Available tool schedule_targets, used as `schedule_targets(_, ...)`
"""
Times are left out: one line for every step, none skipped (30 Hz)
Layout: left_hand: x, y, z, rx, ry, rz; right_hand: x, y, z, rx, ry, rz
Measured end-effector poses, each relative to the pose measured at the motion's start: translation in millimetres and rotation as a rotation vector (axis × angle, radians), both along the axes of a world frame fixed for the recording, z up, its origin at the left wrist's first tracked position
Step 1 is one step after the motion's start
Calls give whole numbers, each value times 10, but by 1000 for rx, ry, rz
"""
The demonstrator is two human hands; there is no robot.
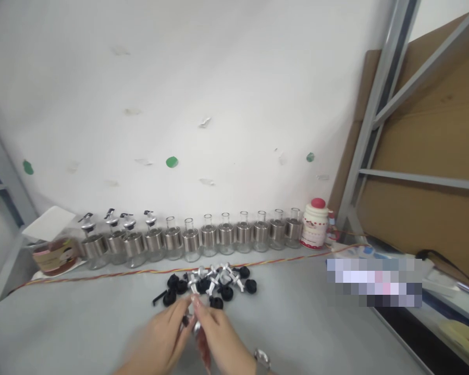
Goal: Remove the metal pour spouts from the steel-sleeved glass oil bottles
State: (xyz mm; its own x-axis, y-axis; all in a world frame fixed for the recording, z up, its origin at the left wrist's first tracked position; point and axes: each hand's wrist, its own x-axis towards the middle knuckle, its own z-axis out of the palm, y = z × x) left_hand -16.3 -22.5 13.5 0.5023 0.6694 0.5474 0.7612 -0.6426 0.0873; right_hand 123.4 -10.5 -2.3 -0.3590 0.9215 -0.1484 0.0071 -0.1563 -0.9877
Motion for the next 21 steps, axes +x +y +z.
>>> schedule_targets(0,-5,6,12,13,-15,-6,9,-14,-19,4,15)
schedule_targets(-2,-8,7,18,20,-26,-12,19,-25,-44,8,28)
schedule_targets(-4,-10,5,18,26,-34,-16,30,-33,-78,13,33)
schedule_targets(-6,-10,0,14,34,-38,-18,40,-35,-123,18,40)
schedule_targets(-8,-10,-6,3,40,-38,-15,48,-31,-173,25,50)
schedule_targets(-8,-10,-13,-16,45,-38,-8,53,-20,-218,37,62)
schedule_targets(-6,-8,-20,-37,44,-37,2,55,-5,-247,58,79)
schedule_targets(-5,-7,-26,-57,39,-35,15,54,15,-259,88,103)
schedule_targets(-3,-4,-31,-78,30,-31,28,49,36,-259,124,132)
schedule_targets(-2,0,-35,-94,16,-30,38,42,57,-251,162,157)
schedule_targets(-2,4,-39,-107,1,-32,44,33,77,-243,200,176)
schedule_targets(-3,9,-43,-116,-16,-30,45,23,93,-240,232,189)
schedule_targets(-5,15,-48,-125,-34,-21,41,14,107,-239,258,195)
schedule_targets(-7,19,-53,-133,-50,-8,33,6,116,-238,279,195)
schedule_targets(-8,23,-60,-133,-61,11,23,0,121,-235,300,187)
schedule_targets(-8,25,-67,-120,-66,34,13,-3,122,-230,321,177)
schedule_targets(-7,26,-74,-98,-63,57,3,-4,119,-225,340,163)
schedule_targets(-4,27,-81,-72,-57,77,-4,-4,113,-222,352,146)
schedule_targets(-1,27,-88,-45,-52,96,-9,-1,103,-221,360,128)
schedule_targets(3,28,-94,-22,-54,112,-12,2,92,-219,364,112)
schedule_targets(7,30,-99,-8,-61,123,-12,5,80,-217,364,95)
